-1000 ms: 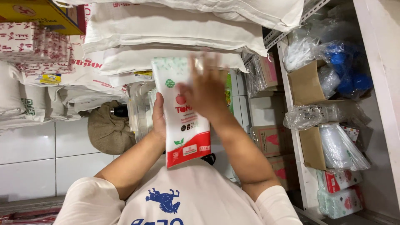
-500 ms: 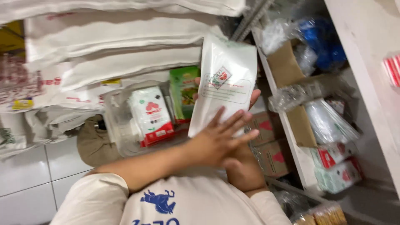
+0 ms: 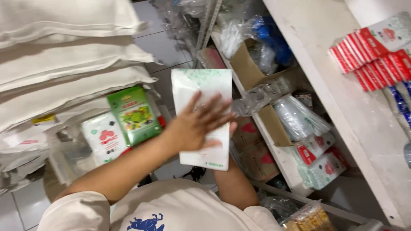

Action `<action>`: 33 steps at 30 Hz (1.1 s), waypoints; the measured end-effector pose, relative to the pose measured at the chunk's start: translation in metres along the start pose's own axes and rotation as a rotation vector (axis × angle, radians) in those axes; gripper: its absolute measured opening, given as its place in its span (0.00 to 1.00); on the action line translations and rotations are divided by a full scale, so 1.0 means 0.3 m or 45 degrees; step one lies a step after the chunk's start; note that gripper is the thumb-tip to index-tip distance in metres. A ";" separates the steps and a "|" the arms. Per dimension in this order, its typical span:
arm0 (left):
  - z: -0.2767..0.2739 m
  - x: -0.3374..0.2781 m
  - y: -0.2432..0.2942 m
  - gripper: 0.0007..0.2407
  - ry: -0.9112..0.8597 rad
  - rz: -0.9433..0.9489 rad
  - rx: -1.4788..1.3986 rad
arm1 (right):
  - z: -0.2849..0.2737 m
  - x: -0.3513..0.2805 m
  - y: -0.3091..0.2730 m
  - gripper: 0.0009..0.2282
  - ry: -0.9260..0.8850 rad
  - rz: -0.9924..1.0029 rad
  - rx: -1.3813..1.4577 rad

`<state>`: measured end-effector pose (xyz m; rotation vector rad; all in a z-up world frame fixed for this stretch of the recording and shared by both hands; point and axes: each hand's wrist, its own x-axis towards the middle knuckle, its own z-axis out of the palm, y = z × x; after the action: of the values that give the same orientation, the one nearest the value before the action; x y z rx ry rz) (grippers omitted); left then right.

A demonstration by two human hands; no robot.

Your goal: The person repeatedly takes packets of plastic bags from a plastic container and stacks them on a shelf by hand.

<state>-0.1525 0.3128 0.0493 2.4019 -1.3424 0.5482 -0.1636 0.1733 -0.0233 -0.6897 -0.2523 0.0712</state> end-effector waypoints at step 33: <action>0.659 1.041 -0.217 0.09 0.387 -0.674 -1.749 | -0.750 -0.215 -0.726 0.14 0.450 0.621 -0.427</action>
<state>0.0867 0.0249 0.0215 1.3042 -0.5196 -0.1687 -0.1729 -0.1436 -0.0648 -1.0718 0.2550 0.3745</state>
